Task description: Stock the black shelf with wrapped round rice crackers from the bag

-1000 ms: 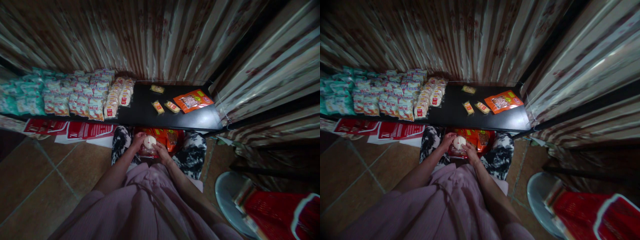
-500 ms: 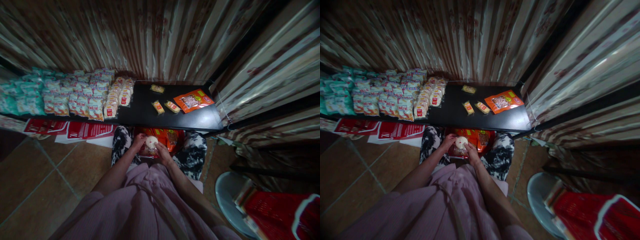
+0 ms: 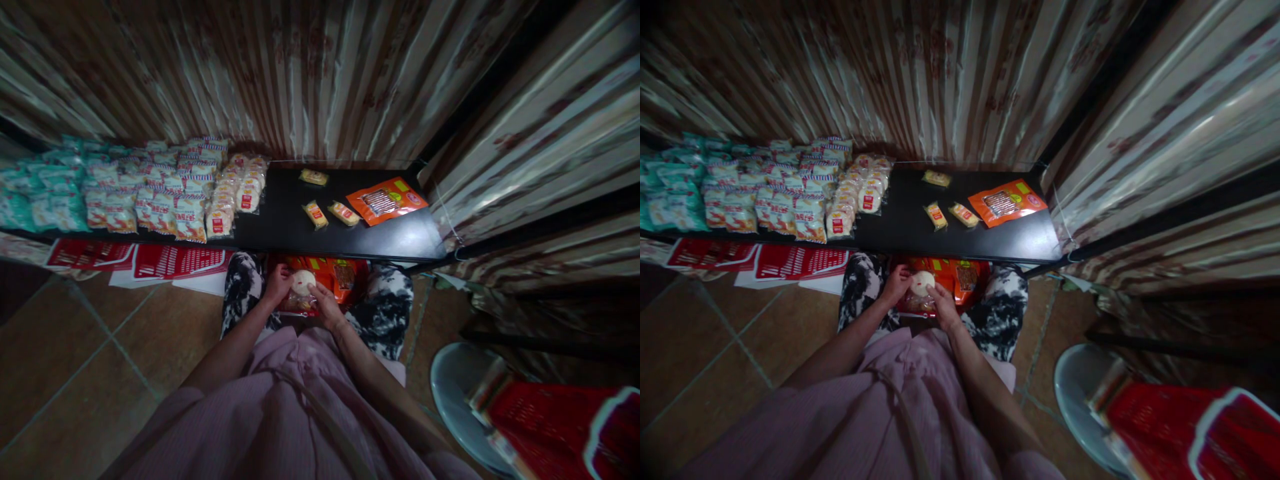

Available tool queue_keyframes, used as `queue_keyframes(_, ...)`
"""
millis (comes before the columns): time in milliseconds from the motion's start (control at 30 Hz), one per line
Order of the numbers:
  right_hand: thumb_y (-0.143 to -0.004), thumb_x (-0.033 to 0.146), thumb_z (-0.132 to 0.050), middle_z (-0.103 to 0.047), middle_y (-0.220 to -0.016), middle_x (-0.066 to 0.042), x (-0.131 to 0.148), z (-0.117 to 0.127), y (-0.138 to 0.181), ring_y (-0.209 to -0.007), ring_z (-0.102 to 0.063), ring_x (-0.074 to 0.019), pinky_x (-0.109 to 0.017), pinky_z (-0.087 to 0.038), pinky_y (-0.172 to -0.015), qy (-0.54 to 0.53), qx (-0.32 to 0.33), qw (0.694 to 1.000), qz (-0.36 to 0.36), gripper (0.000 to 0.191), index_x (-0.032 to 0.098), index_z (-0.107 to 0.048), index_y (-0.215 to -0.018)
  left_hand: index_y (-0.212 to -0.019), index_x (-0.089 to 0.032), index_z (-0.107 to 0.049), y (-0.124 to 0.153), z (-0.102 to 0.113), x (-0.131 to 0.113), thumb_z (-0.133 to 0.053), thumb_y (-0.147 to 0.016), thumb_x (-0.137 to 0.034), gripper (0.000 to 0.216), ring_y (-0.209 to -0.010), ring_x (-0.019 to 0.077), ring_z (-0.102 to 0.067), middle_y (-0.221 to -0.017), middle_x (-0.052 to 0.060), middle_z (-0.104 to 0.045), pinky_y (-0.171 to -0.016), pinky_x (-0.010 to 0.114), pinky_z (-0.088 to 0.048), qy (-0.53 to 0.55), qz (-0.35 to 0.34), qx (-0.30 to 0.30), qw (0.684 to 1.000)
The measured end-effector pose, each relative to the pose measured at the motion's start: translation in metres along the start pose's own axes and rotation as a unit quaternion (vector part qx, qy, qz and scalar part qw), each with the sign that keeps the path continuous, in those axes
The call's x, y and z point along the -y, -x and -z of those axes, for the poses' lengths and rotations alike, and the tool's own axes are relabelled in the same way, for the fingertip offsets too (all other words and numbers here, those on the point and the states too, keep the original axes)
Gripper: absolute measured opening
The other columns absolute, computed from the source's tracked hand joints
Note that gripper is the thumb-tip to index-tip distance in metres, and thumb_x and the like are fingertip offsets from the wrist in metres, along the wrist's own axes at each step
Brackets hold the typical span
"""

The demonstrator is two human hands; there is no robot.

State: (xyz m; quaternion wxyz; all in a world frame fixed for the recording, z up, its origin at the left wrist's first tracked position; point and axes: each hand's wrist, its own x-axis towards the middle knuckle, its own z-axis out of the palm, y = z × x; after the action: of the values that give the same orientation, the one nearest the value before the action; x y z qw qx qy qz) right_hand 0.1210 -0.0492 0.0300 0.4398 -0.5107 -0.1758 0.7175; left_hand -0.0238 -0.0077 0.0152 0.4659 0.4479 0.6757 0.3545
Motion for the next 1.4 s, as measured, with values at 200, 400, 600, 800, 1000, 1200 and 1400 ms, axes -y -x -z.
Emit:
queue_keyframes(200, -0.057, 0.045, -0.075, -0.057, -0.057, 0.006, 0.004, -0.006, -0.001, -0.042, -0.045, -0.0041, -0.016, -0.038, -0.042, 0.051, -0.003, 0.998, 0.041, 0.046, 0.017, -0.061, -0.09, -0.085, -0.015, -0.06, 0.007, 0.002, -0.002, -0.06, -0.067, -0.013, 0.019, -0.082, 0.0146, -0.058, -0.091, 0.006, -0.06, -0.082, 0.029, -0.045, -0.055, -0.057, -0.015, 0.997)
queue_keyframes(400, -0.066, 0.045, -0.067, -0.063, -0.079, 0.0, -0.001, -0.01, -0.007, -0.065, -0.057, -0.0119, -0.023, -0.047, -0.061, 0.165, -0.006, 0.979, 0.115, 0.045, 0.018, -0.06, -0.101, -0.084, -0.016, -0.06, 0.007, -0.001, 0.0, -0.057, -0.073, -0.024, 0.014, -0.079, 0.0155, -0.058, -0.081, 0.004, -0.063, -0.076, 0.027, -0.044, 0.003, 0.015, 0.043, 0.999)
queue_keyframes(600, -0.073, 0.041, -0.057, -0.063, -0.09, -0.004, -0.012, -0.013, -0.011, -0.071, -0.058, -0.0145, -0.027, -0.049, -0.067, 0.331, 0.015, 0.923, 0.196, 0.042, 0.019, -0.058, -0.109, -0.082, -0.016, -0.062, 0.011, 0.0, -0.005, -0.054, -0.076, -0.042, 0.028, -0.078, 0.0157, -0.057, -0.08, 0.003, -0.063, -0.072, 0.025, -0.041, 0.066, 0.044, 0.07, 0.994)
queue_keyframes(800, -0.072, 0.037, -0.06, -0.058, -0.099, -0.007, -0.018, -0.016, -0.009, -0.076, -0.056, -0.0162, -0.033, -0.047, -0.076, 0.444, -0.022, 0.86, 0.249, 0.049, 0.019, -0.055, -0.118, -0.081, -0.016, -0.061, 0.013, 0.0, -0.011, -0.06, -0.069, -0.05, 0.036, -0.069, 0.0134, -0.057, -0.073, 0.001, -0.061, -0.064, 0.023, -0.042, 0.179, 0.084, 0.097, 0.976)
queue_keyframes(1000, -0.071, 0.033, -0.061, -0.054, -0.099, -0.007, -0.018, -0.017, -0.005, -0.08, -0.053, -0.0174, -0.034, -0.046, -0.079, 0.459, -0.003, 0.847, 0.269, 0.055, 0.019, -0.05, -0.124, -0.075, -0.017, -0.058, 0.011, -0.001, -0.01, -0.063, -0.067, -0.049, 0.034, -0.061, 0.0104, -0.055, -0.067, -0.001, -0.057, -0.057, 0.021, -0.042, 0.226, 0.095, 0.105, 0.964)
queue_keyframes(1200, -0.071, 0.032, -0.062, -0.053, -0.093, -0.006, -0.016, -0.02, -0.001, -0.084, -0.052, -0.0191, -0.035, -0.046, -0.079, 0.481, -0.002, 0.833, 0.272, 0.056, 0.02, -0.05, -0.124, -0.078, -0.018, -0.057, 0.013, -0.001, -0.014, -0.065, -0.066, -0.046, 0.032, -0.057, 0.0102, -0.055, -0.065, -0.002, -0.056, -0.052, 0.021, -0.043, 0.242, 0.127, 0.097, 0.957)
queue_keyframes(1400, -0.072, 0.032, -0.062, -0.052, -0.093, -0.005, -0.016, -0.02, 0.001, -0.08, -0.052, -0.0179, -0.033, -0.047, -0.076, 0.474, 0.015, 0.838, 0.269, 0.054, 0.022, -0.05, -0.124, -0.075, -0.017, -0.057, 0.012, -0.002, -0.015, -0.061, -0.068, -0.04, 0.025, -0.054, 0.0097, -0.053, -0.062, -0.002, -0.056, -0.05, 0.02, -0.042, 0.247, 0.149, 0.084, 0.954)
